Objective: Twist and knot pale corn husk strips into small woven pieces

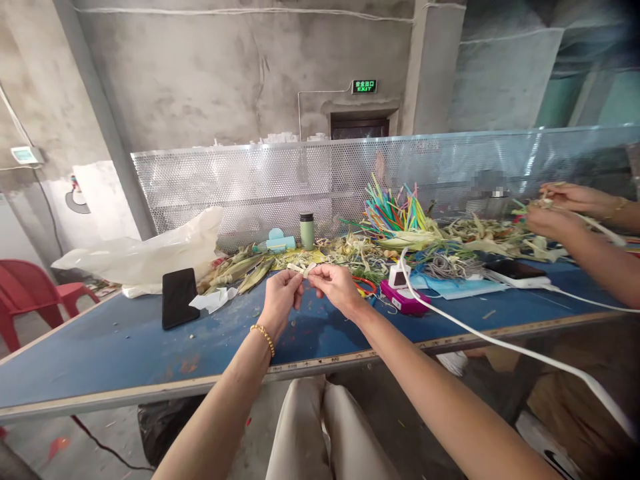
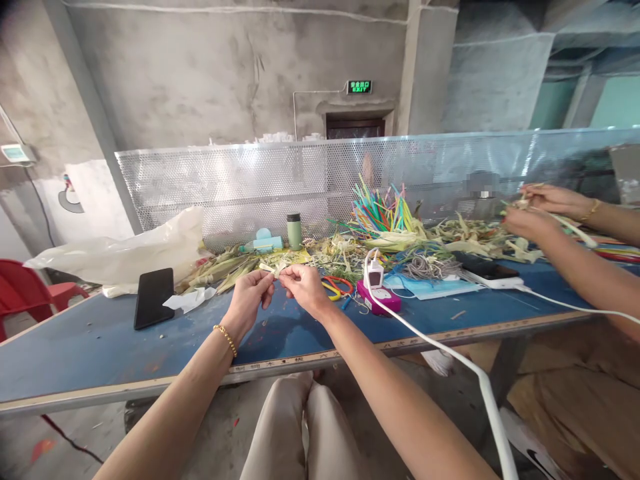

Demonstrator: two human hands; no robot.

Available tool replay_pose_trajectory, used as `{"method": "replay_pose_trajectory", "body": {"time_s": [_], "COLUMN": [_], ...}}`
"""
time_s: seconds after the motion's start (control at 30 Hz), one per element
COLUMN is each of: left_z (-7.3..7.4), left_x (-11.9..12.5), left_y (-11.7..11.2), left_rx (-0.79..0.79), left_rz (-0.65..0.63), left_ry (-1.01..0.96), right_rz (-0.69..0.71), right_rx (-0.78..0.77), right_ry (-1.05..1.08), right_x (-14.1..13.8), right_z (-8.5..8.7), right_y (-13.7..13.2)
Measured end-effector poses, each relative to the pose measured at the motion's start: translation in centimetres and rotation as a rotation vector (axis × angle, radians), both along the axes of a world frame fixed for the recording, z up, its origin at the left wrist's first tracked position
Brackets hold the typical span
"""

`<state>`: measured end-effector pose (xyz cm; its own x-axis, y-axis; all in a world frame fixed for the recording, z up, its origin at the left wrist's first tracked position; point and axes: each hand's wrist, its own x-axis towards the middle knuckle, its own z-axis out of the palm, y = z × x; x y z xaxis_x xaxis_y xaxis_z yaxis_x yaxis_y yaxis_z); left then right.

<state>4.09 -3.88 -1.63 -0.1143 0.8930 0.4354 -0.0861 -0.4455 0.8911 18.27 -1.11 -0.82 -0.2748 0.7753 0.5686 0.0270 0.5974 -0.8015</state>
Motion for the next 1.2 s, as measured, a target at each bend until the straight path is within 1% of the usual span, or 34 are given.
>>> {"method": "replay_pose_trajectory", "body": {"time_s": [0.2, 0.37, 0.63, 0.73, 0.83, 1.03, 1.1, 1.2], "left_z": [-0.03, -0.06, -0.09, -0.15, -0.08, 0.24, 0.22, 0.13], "left_x": [-0.02, -0.01, 0.11, 0.07, 0.05, 0.05, 0.05, 0.04], "left_y": [0.16, 0.13, -0.17, -0.16, -0.26, -0.75, -0.71, -0.4], "left_rx": [-0.008, 0.02, 0.067, 0.05, 0.013, -0.022, 0.001, 0.055], "left_rz": [0.019, 0.011, 0.084, 0.068, 0.019, -0.081, -0.079, -0.012], "left_ry": [-0.004, 0.003, 0.16, 0.157, 0.105, 0.089, 0.11, 0.118], "right_rz": [-0.06, -0.016, 0.01, 0.027, 0.039, -0.009, -0.02, -0.006], "right_rx": [0.018, 0.025, -0.026, -0.014, 0.011, 0.044, 0.043, 0.037], "right_ry": [-0.025, -0.021, 0.059, 0.062, 0.035, -0.004, 0.002, 0.029], "right_x": [0.04, 0.04, -0.13, -0.14, -0.06, 0.03, 0.02, -0.05], "right_z": [-0.16, -0.13, -0.23, -0.28, -0.25, -0.07, 0.01, 0.05], "right_y": [0.17, 0.18, 0.47, 0.49, 0.42, 0.15, 0.02, -0.13]}}
